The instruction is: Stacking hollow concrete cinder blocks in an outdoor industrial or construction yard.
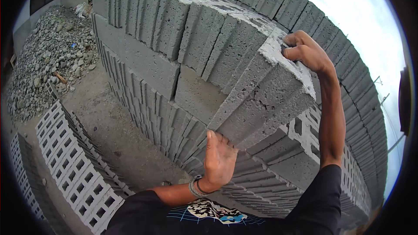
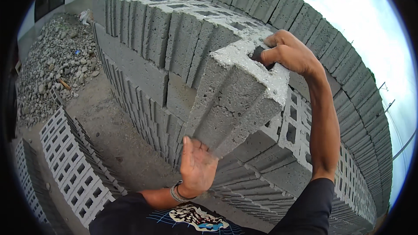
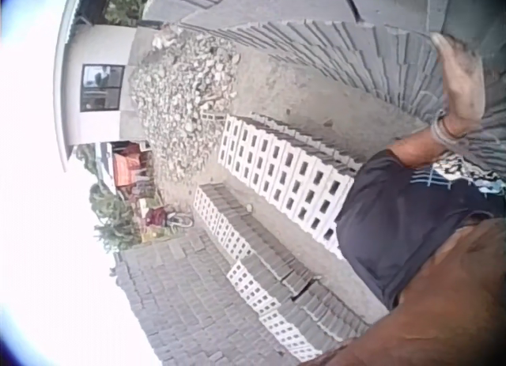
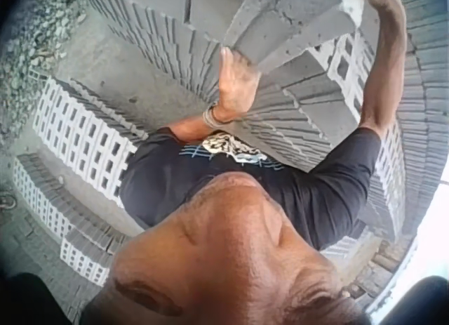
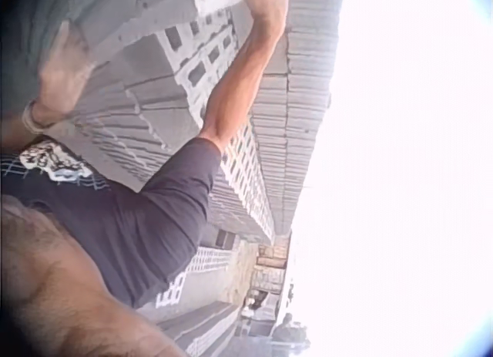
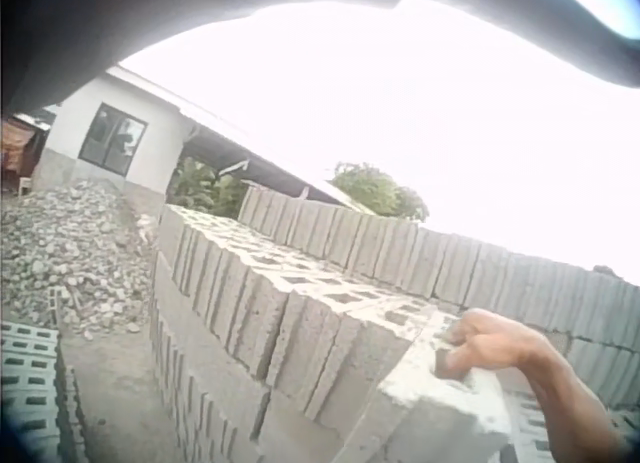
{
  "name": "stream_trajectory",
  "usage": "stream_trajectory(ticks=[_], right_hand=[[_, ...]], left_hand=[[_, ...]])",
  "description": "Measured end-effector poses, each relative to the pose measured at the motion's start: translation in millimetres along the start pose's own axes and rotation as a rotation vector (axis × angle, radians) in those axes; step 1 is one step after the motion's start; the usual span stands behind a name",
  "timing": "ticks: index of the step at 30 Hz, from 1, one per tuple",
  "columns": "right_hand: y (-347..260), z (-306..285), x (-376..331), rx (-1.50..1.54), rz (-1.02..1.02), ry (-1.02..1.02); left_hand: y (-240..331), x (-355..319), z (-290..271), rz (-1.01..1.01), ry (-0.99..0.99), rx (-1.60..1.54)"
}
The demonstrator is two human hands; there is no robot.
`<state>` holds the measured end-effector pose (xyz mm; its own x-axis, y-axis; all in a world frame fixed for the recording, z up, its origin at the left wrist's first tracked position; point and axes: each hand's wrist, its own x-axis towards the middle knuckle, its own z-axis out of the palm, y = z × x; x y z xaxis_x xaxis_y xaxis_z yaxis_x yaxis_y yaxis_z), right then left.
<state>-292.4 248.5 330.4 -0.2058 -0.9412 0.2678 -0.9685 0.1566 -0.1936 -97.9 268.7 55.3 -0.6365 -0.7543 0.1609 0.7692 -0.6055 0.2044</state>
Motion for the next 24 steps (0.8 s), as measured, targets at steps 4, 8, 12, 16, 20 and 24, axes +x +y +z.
stream_trajectory(ticks=[4,8,12,16,20,24], right_hand=[[7.6,3.2,1.8,0.004,-0.036,-0.06],[18.2,5.0,5.6,-0.048,-0.082,-0.045],[3.5,5.0,2.6,0.012,-0.113,0.004],[28.6,7.6,11.2,-0.003,-0.187,0.046],[60.5,0.3,22.7,-0.001,-0.181,0.042],[96.4,-1.0,42.0,0.045,-0.102,0.049]], left_hand=[[32.5,22.7,-31.9,0.599,-0.09,0.688],[20.9,36.5,3.4,1.139,-0.298,1.376],[5.0,57.8,-0.4,1.42,-0.149,1.549],[-9.5,76.0,8.4,1.423,-0.138,1.536],[-28.3,104.2,9.2,1.377,-0.179,1.557],[-50.1,148.6,-0.5,1.494,-0.186,1.517]])
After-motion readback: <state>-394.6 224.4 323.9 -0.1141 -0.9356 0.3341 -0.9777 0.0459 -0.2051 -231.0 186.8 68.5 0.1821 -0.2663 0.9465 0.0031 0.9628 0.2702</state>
